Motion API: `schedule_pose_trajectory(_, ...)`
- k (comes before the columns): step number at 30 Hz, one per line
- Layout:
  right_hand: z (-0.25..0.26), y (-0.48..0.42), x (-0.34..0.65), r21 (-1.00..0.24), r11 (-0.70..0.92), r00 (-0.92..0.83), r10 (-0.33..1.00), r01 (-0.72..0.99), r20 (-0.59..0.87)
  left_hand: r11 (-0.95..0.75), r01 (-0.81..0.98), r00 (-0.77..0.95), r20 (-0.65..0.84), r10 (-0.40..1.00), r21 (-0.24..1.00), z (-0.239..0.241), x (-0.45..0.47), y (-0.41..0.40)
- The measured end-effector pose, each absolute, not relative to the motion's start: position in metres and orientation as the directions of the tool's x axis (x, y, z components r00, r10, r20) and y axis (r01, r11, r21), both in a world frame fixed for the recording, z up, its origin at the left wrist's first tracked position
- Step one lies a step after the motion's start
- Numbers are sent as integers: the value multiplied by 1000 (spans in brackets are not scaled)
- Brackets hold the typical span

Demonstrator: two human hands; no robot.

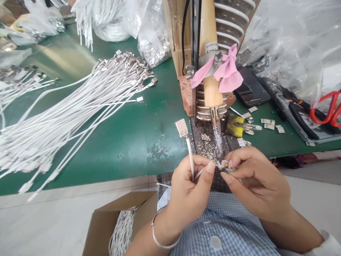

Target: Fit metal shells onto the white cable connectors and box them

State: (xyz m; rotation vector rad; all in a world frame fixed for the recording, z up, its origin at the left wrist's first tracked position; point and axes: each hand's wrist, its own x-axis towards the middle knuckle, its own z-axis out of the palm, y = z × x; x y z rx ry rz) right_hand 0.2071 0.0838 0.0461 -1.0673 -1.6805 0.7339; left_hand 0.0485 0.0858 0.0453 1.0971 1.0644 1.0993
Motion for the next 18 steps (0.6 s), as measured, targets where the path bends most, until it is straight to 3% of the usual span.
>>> schedule_pose_trajectory(18,40,80,209,-862,405,-158,914,306,373,131,-129,144,-112,983,983,40,48,83)
